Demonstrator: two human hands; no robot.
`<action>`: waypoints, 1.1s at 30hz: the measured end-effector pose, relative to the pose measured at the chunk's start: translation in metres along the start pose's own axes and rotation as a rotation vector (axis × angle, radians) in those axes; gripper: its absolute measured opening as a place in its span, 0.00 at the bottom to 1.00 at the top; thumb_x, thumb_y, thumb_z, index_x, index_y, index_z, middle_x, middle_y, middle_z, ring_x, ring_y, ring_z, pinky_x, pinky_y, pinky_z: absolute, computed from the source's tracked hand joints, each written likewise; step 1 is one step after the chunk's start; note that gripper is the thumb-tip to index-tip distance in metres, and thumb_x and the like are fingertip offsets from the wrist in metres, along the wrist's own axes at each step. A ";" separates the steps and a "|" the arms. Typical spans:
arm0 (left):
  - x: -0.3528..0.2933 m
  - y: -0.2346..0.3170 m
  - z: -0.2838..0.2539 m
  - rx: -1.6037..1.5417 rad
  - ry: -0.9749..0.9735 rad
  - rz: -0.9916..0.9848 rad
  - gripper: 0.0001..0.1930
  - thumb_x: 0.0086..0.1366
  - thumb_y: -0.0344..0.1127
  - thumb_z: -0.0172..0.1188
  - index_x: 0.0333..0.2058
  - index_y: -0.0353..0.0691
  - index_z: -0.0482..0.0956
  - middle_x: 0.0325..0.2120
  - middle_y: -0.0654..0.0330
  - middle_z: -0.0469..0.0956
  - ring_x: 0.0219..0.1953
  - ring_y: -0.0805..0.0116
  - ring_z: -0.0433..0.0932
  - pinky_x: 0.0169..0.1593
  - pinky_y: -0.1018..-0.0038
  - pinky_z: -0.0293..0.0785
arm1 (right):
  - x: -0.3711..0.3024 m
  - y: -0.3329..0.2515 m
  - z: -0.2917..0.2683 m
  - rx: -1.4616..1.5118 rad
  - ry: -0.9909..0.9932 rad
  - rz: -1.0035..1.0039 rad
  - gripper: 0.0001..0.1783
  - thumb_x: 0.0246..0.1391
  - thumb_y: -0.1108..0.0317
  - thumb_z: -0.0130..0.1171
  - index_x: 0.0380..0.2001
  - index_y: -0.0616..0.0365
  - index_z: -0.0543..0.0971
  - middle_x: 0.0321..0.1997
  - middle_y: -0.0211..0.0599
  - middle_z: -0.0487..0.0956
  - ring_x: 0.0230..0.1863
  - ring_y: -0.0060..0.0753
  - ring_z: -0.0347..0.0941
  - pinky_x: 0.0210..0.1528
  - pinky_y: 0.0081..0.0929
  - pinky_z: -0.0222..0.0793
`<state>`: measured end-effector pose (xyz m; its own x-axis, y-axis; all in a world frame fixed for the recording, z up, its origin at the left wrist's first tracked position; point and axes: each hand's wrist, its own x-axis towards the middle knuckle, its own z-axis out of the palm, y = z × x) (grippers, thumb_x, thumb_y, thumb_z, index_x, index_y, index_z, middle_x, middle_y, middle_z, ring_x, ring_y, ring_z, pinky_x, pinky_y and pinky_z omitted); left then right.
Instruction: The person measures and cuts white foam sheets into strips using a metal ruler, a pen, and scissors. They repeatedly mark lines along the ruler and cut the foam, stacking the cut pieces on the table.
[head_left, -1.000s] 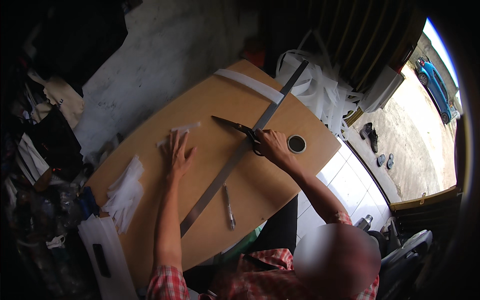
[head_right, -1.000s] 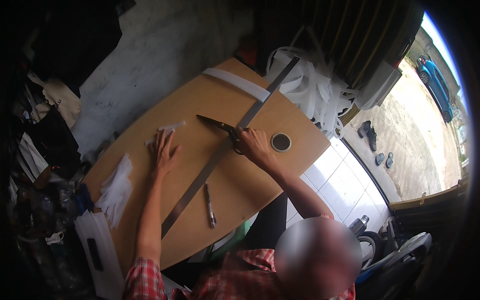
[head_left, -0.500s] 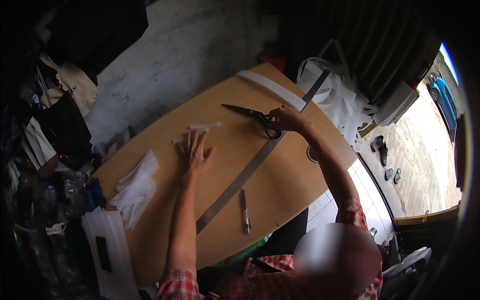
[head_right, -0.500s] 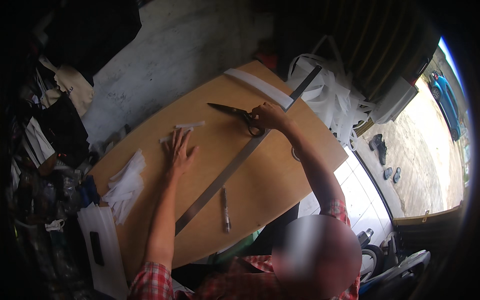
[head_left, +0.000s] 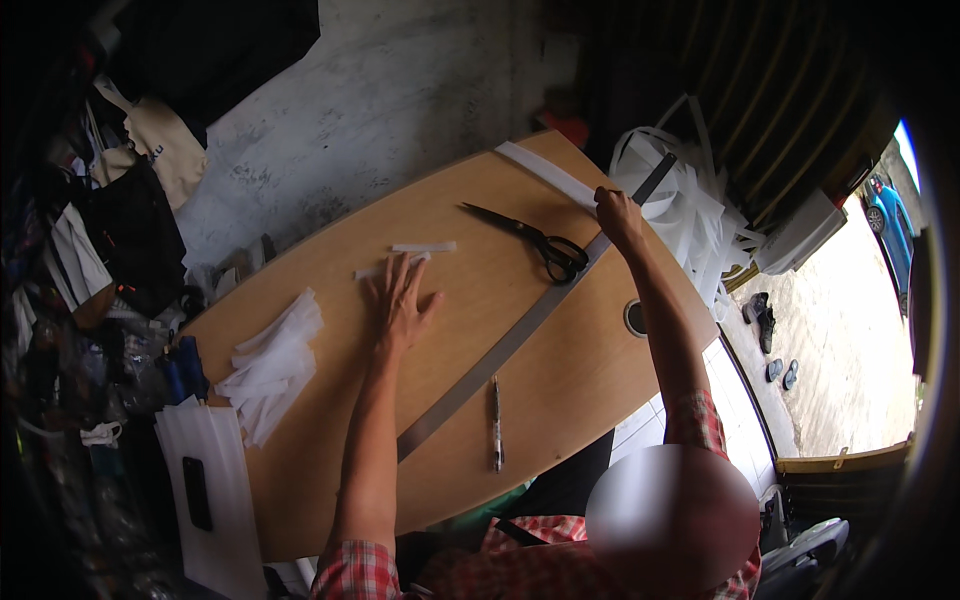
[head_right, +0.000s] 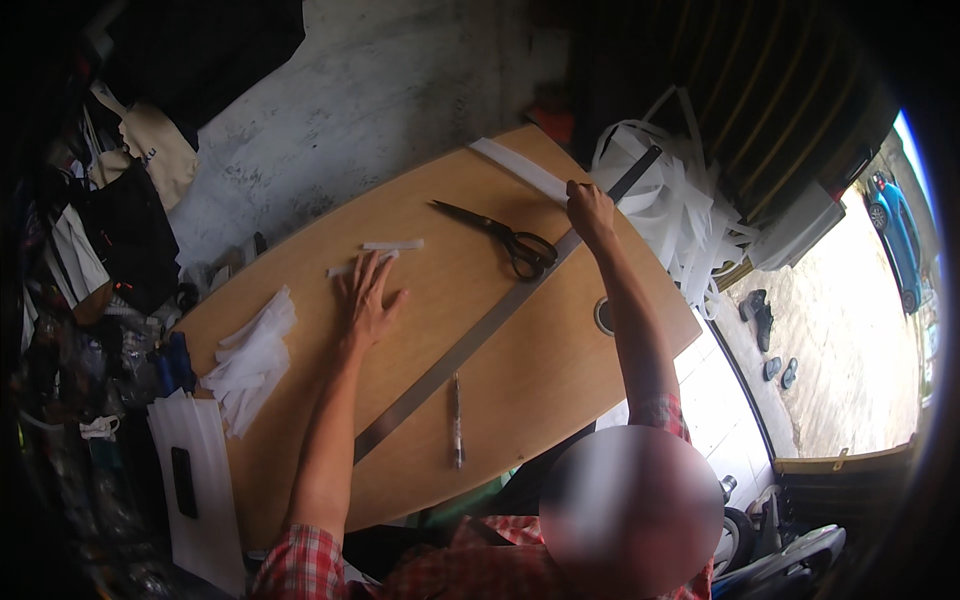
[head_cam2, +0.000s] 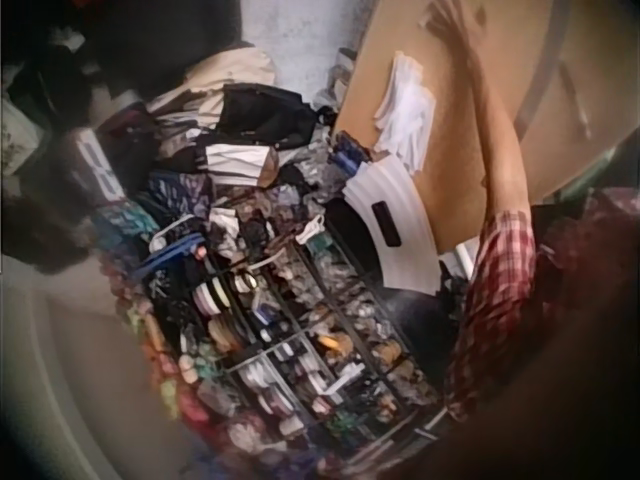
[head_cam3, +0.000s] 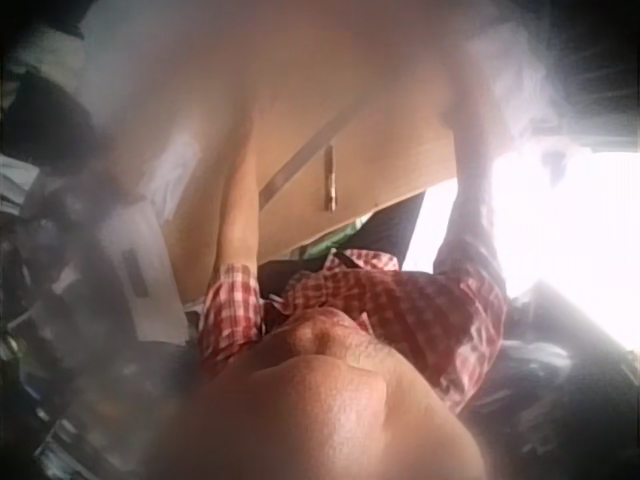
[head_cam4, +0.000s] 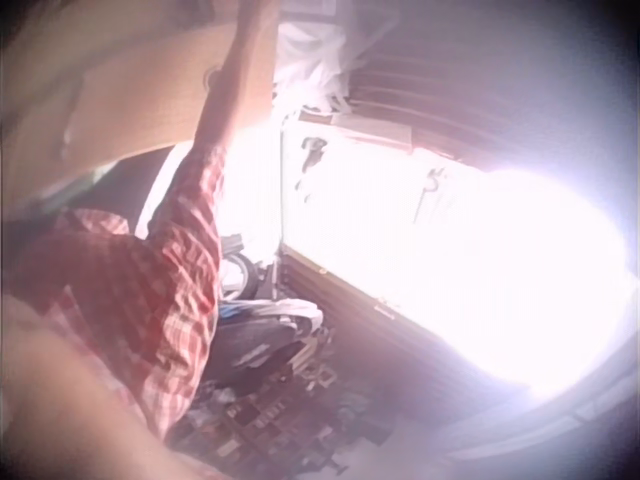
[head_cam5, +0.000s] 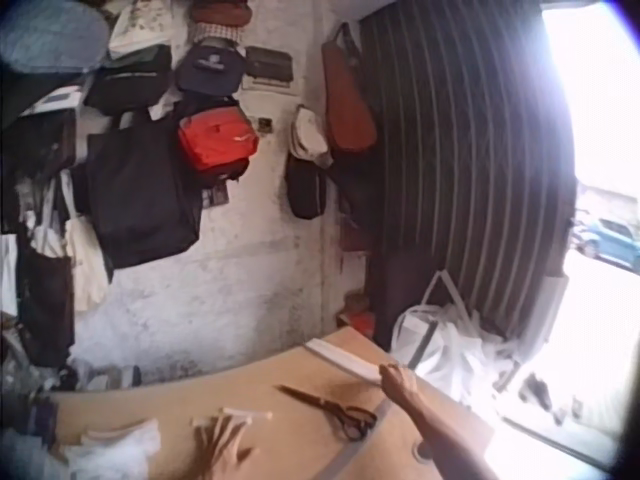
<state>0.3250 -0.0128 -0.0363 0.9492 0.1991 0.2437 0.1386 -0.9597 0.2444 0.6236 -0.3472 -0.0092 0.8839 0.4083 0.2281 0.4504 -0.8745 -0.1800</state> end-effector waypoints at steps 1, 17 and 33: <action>0.002 0.000 0.002 -0.003 0.002 -0.002 0.35 0.67 0.57 0.54 0.68 0.51 0.60 0.72 0.58 0.50 0.73 0.48 0.46 0.70 0.34 0.34 | 0.004 0.002 -0.005 0.002 -0.056 0.044 0.23 0.50 0.59 0.65 0.48 0.55 0.74 0.48 0.45 0.79 0.54 0.49 0.73 0.49 0.44 0.75; -0.008 -0.007 -0.006 -0.091 0.345 0.016 0.38 0.63 0.58 0.58 0.66 0.44 0.62 0.69 0.53 0.54 0.72 0.49 0.50 0.70 0.38 0.40 | -0.071 -0.051 -0.087 0.434 0.137 -0.352 0.32 0.44 0.70 0.70 0.55 0.58 0.73 0.54 0.46 0.76 0.56 0.55 0.72 0.57 0.41 0.70; -0.192 0.009 -0.100 -0.159 0.342 0.079 0.40 0.60 0.43 0.67 0.67 0.48 0.57 0.64 0.51 0.60 0.65 0.51 0.61 0.68 0.44 0.50 | -0.164 -0.184 -0.130 0.635 -0.302 -0.725 0.35 0.42 0.78 0.71 0.56 0.52 0.73 0.60 0.36 0.75 0.64 0.45 0.67 0.65 0.40 0.67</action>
<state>0.1159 -0.0397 0.0136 0.8022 0.2067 0.5602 -0.0021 -0.9372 0.3488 0.3793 -0.2874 0.1103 0.3251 0.9123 0.2491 0.7978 -0.1232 -0.5902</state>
